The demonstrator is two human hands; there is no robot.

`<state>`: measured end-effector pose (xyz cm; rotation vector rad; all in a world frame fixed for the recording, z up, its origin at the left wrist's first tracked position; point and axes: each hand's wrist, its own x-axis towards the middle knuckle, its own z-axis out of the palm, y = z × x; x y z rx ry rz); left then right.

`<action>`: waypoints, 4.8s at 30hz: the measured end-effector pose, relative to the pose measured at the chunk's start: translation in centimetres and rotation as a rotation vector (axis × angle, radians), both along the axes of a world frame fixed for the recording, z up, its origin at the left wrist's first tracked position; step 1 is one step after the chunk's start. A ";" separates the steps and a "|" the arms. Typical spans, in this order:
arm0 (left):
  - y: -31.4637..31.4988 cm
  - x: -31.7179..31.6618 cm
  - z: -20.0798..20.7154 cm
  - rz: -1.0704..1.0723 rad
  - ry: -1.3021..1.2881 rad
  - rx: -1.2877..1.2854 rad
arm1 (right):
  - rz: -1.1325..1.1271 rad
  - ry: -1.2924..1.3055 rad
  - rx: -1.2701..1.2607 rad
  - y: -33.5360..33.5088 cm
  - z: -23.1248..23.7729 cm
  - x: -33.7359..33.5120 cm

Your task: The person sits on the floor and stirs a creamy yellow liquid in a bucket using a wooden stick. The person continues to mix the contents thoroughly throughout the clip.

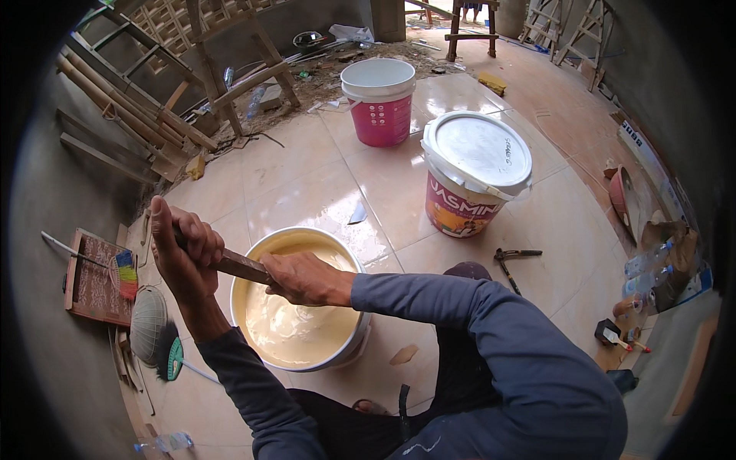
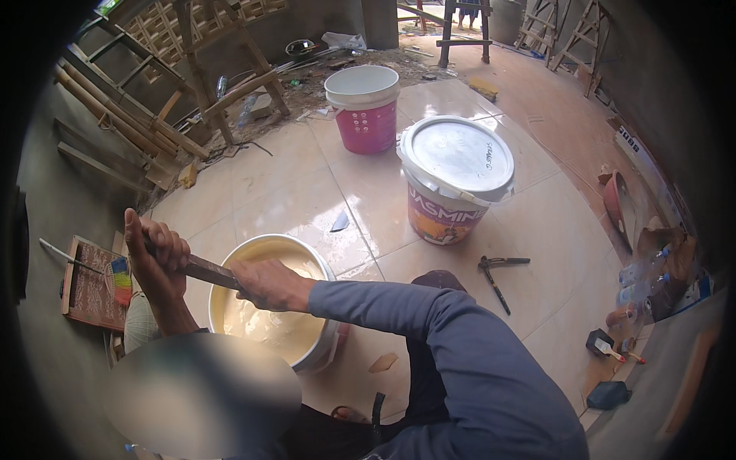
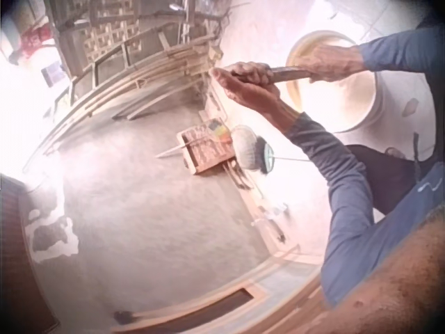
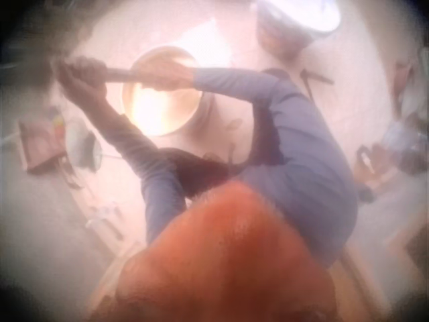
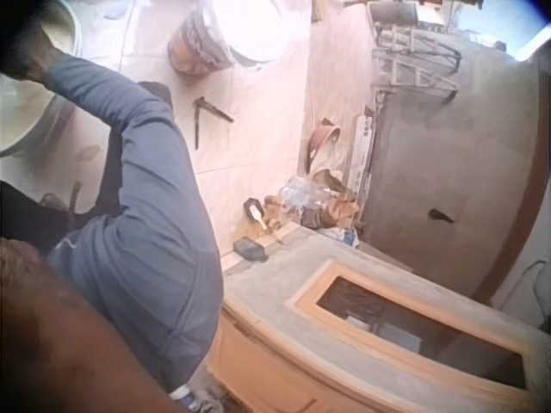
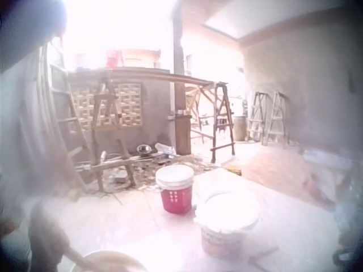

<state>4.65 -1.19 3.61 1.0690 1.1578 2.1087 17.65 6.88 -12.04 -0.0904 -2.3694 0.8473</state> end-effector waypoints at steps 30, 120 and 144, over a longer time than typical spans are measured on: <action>-1.0 -1.7 -1.0 0.034 -0.071 0.025 | -0.029 -0.040 -0.015 -1.1 0.7 -0.2; -2.6 1.1 0.4 0.146 0.166 0.113 | 0.151 -0.053 -0.199 -2.0 0.2 -3.9; -4.9 -2.2 0.8 0.238 0.094 -0.003 | 0.314 -0.253 -0.383 -3.8 0.7 -5.5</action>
